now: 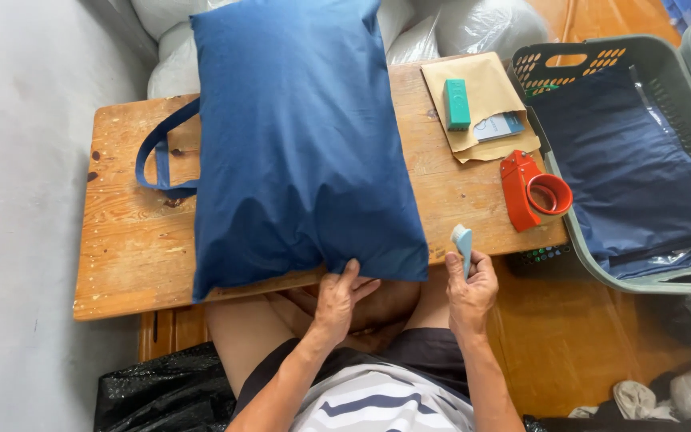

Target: The person scrubs the surface of a blue tote bag using a green sponge and then a small blue brush. They work along the edges, corners, and handle attachments, repeatedly rubbing the fabric to remove loose particles or debris.

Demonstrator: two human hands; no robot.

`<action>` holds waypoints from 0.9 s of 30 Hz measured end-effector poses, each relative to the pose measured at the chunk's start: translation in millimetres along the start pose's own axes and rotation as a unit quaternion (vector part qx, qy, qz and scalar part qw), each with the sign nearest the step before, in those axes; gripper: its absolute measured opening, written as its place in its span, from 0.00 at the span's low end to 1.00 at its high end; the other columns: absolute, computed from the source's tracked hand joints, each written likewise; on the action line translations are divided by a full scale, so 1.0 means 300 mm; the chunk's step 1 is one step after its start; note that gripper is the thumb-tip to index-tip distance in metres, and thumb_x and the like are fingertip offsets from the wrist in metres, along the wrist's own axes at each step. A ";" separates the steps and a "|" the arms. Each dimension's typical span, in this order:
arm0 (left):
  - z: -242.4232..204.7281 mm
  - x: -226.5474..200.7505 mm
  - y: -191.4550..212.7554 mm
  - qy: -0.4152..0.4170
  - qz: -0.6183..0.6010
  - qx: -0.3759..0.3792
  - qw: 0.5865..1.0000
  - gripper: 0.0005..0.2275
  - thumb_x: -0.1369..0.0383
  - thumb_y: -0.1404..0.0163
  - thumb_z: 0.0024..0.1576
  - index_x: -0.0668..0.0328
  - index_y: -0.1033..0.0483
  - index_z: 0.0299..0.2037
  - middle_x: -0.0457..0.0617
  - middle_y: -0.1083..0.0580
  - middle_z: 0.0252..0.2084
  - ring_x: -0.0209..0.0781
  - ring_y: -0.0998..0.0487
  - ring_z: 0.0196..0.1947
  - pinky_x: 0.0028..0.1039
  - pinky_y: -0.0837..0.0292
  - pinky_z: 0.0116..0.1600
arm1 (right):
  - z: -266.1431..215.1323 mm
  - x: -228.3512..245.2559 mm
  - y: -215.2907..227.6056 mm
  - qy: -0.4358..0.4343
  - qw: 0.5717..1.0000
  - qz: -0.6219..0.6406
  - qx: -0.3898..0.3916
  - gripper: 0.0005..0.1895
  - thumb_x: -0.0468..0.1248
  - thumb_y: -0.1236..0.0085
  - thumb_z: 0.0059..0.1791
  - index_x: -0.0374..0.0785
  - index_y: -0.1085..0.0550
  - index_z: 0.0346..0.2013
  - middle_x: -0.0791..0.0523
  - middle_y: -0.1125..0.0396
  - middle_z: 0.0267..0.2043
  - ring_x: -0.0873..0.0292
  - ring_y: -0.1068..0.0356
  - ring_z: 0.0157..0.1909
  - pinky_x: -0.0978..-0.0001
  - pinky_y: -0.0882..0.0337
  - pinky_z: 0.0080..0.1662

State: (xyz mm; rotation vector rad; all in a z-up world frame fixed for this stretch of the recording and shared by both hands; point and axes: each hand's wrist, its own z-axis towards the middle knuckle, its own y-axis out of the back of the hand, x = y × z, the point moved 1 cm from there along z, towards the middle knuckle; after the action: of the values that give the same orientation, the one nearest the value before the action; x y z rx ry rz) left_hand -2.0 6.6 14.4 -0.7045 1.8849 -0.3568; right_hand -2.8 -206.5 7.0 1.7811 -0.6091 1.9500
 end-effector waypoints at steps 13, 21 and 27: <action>-0.095 -0.539 0.802 -0.110 0.054 -0.316 0.941 0.15 0.55 0.53 0.67 0.58 0.24 0.42 0.53 0.22 0.37 0.46 0.21 0.35 0.34 0.22 0.40 | -0.028 0.074 -0.014 -0.047 0.988 0.112 -0.091 0.12 0.41 0.42 0.54 0.43 0.37 0.41 0.65 0.52 0.22 0.75 0.54 0.14 0.77 0.56 0.16; -0.162 -0.617 0.312 -0.313 -0.203 -0.264 0.889 0.45 0.35 0.51 0.38 0.47 0.34 0.67 0.51 0.30 0.68 0.49 0.29 0.68 0.41 0.30 0.69 | 0.199 0.165 0.037 0.107 0.980 -0.117 -0.124 0.16 0.50 0.35 0.56 0.41 0.25 0.39 0.65 0.38 0.29 0.69 0.43 0.32 0.74 0.37 0.39; -0.104 -0.610 0.178 -0.165 -0.130 -0.444 0.871 0.40 0.52 0.34 0.33 0.62 0.29 0.58 0.50 0.25 0.60 0.44 0.21 0.58 0.40 0.18 0.58 | 0.308 0.140 -0.096 -0.014 0.996 0.039 -0.075 0.21 0.45 0.36 0.51 0.43 0.33 0.53 0.61 0.36 0.32 0.65 0.28 0.23 0.78 0.52 0.16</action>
State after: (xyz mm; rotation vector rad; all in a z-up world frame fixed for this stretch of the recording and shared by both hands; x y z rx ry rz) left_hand 4.9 159.2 132.8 -1.5313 1.5613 0.4991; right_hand 85.2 -236.3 57.1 1.7187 -0.8245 1.8774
